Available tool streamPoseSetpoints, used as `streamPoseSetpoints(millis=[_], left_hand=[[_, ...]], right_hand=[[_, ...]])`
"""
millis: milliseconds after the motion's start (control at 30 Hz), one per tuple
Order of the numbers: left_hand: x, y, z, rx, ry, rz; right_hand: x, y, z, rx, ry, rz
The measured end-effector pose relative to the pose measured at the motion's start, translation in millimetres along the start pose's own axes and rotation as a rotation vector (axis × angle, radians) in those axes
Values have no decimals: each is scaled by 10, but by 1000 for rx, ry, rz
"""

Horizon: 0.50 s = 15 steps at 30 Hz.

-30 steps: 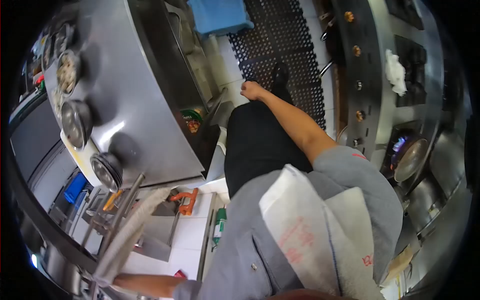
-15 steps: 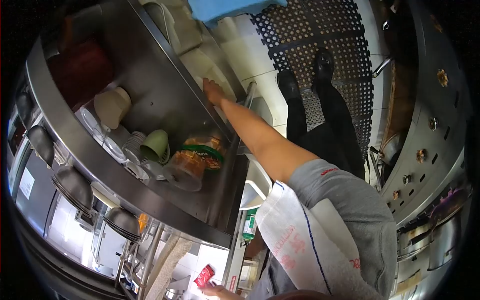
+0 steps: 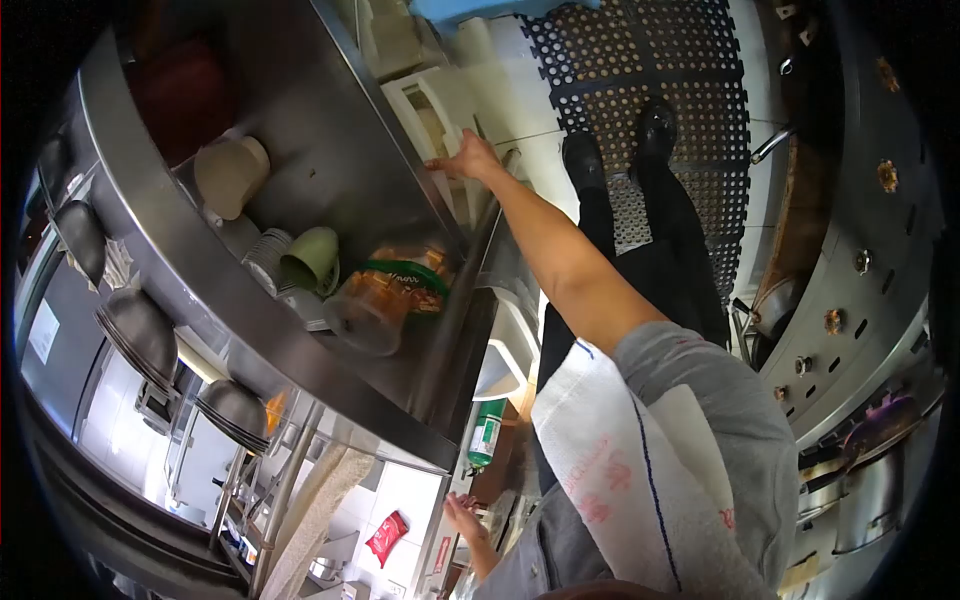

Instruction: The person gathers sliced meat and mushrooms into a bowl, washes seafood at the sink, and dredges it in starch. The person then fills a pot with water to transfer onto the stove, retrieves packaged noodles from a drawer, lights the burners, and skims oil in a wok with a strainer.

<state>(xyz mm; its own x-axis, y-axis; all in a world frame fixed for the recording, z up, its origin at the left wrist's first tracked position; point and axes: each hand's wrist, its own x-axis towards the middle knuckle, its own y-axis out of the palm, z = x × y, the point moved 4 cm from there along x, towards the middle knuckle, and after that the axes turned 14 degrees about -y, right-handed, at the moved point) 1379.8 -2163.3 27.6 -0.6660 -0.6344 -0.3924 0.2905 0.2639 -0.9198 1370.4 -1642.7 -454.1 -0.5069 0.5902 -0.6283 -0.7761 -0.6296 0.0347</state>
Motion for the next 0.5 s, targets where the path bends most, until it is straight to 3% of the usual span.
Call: streamPoseSetpoints(millis=[133,200,233,300,367,400,500], left_hand=[[31,4,185,117,73,64],[117,16,352,193,99,95],[202,50,443,194,97,110],[264,168,554,204,14,174],[350,248,628,206,-38,189],[316,326,555,230,48,233],[487,459,654,253,160,279]], right_hand=[[178,-77,101,-107,21,-111],[328,-209,-19,325,-145,-6],[447,-210,-200,312,-145,-12],[389,-270,-143,262,-340,-132],[262,-379,-248,186,-241,-200],[107,-518,-191,118,-141,-271],[92,-756,-463,166,-215,-310]])
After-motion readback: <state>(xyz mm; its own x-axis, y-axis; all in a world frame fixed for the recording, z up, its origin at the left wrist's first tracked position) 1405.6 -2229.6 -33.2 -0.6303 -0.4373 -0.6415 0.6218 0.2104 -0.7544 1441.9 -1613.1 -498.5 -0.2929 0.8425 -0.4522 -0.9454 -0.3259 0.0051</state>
